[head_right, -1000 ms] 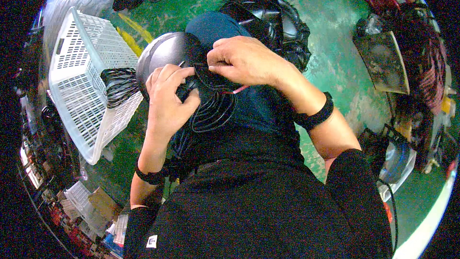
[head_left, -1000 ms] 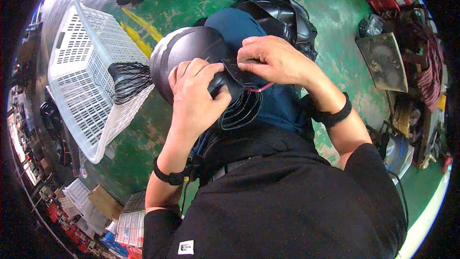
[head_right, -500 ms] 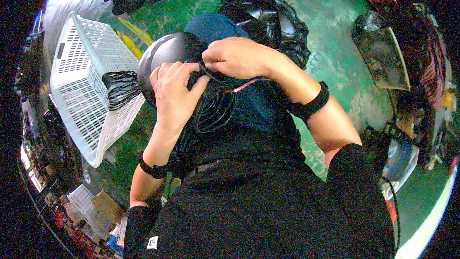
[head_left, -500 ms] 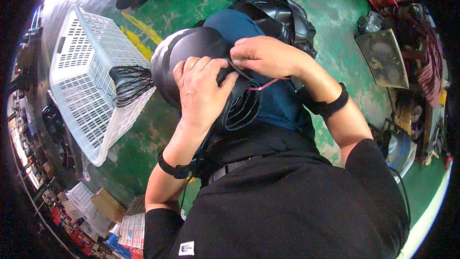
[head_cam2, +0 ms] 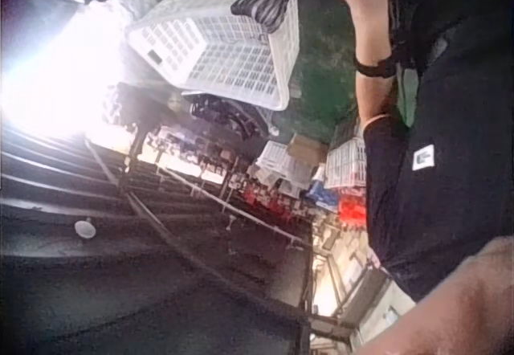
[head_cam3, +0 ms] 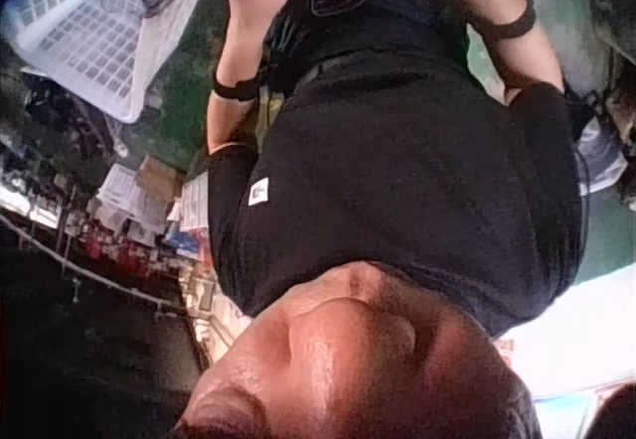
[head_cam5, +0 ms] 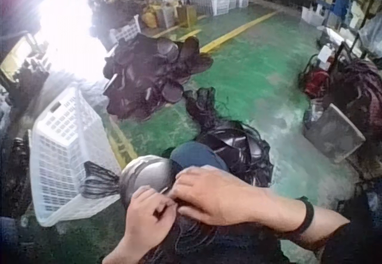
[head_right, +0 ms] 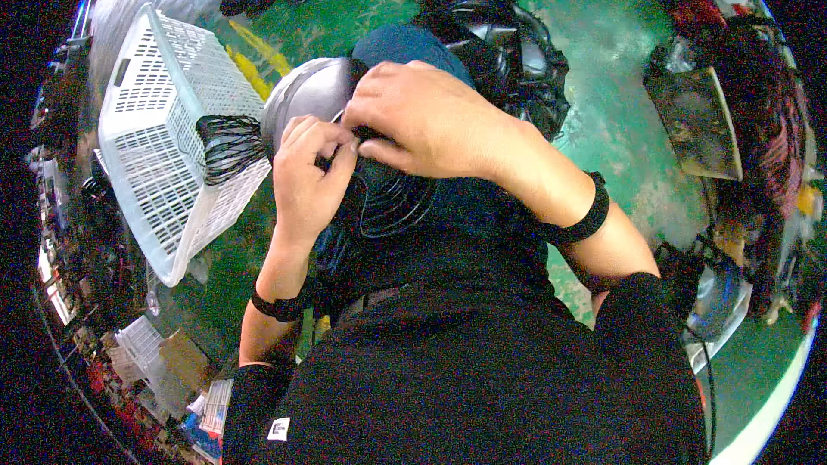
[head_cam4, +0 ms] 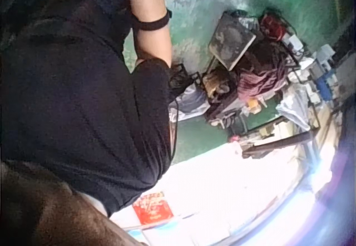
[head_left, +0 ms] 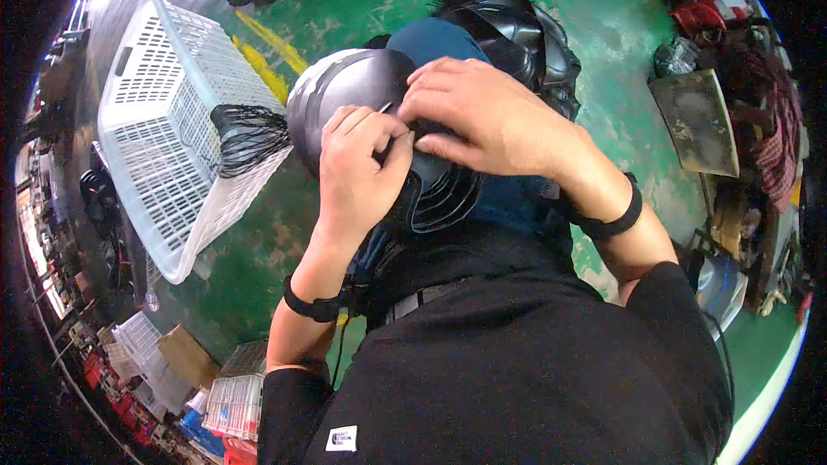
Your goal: Lacing strings into the eyelets of shoe uppers.
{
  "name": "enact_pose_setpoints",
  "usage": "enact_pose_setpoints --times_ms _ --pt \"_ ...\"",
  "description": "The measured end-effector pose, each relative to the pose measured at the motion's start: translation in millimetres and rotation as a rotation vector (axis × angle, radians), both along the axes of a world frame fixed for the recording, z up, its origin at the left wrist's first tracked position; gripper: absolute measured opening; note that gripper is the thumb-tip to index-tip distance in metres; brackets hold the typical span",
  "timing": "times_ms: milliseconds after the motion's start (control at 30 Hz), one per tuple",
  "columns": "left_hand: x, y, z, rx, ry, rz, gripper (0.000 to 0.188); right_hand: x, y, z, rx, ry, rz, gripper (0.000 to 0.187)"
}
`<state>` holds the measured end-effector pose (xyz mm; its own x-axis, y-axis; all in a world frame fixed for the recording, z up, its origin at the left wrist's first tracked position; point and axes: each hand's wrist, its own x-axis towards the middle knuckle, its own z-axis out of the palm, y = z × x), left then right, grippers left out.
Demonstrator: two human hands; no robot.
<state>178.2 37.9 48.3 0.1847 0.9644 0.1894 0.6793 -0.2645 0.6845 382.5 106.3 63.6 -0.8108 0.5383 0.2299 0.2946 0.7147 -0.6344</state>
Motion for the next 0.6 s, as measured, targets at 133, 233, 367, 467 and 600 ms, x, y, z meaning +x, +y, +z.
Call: enact_pose_setpoints --times_ms 133,233,367,467,600 --pt "-14.6 -13.9 0.5 0.112 -0.058 -0.082 0.015 -11.5 -6.4 -2.3 -0.026 -0.056 0.103 0.016" --pt "-17.4 -18.8 1.1 0.097 -0.099 -0.045 0.014 -17.9 -5.6 -13.0 0.100 0.153 0.138 0.016" --pt "-20.5 -33.1 18.0 0.142 0.067 0.017 0.020 -20.6 -4.2 -15.3 -0.016 0.221 0.135 0.014" --pt "-23.3 -49.2 31.1 0.043 0.246 0.038 0.037 -19.5 -4.8 10.5 -0.813 0.341 -0.088 0.010" --pt "-26.4 -71.5 12.3 -0.343 -0.377 0.228 0.051 -33.4 -7.7 -0.7 -0.252 0.188 0.085 0.009"
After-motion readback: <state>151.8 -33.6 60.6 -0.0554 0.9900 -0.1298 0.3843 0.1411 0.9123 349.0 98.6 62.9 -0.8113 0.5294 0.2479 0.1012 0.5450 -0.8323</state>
